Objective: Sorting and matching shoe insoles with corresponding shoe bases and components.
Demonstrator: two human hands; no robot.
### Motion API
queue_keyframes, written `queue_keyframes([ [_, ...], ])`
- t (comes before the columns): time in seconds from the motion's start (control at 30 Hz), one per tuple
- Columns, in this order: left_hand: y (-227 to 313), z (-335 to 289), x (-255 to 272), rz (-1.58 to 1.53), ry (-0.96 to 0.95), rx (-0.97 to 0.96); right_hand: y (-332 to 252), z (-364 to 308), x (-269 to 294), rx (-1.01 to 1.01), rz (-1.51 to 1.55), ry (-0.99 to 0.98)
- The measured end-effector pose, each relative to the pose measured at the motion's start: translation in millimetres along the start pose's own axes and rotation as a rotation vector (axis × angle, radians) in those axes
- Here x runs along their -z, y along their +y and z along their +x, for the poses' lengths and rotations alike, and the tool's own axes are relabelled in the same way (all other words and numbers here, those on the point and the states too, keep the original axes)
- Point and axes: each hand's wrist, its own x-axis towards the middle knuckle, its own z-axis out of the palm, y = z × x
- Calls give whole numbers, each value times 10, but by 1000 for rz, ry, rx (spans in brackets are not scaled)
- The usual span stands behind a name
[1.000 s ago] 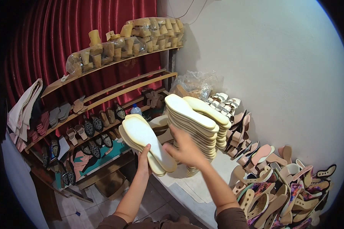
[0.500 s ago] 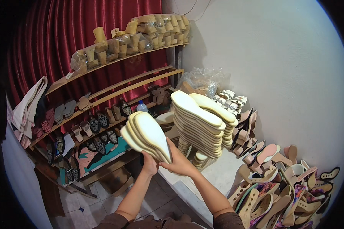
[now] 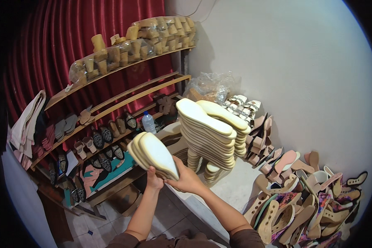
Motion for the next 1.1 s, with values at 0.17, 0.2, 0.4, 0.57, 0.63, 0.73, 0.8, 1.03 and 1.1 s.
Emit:
queue_keyframes([
  [0.17, 325, 407, -410, -66, -14, -58, -461, 236, 319, 34, -333, 79],
  [0.2, 382, 567, -482, -106, -17, -75, -666, 299, 450, -10, -366, 56],
  [0.4, 702, 1282, -1116, 41, -210, -212, -1114, 552, 1416, -79, -502, 151],
  [0.57, 599, 1337, -1217, 240, -129, -330, -671, 583, 2401, -110, -596, 357],
  [0.63, 427, 1302, -1025, 377, -9, -367, -484, 650, 2591, -330, -742, 300],
  [0.73, 55, 1184, -813, 442, 196, -306, -106, 764, 2688, -456, -873, 240],
  [0.8, -130, 1073, -684, 455, 266, -258, 52, 832, 2660, -443, -849, 210],
  [1.03, -452, 957, -750, 564, 415, -222, 226, 931, 2567, -401, -871, 191],
  [1.1, -443, 961, -824, 701, 381, -313, 213, 968, 2521, -398, -870, 179],
])
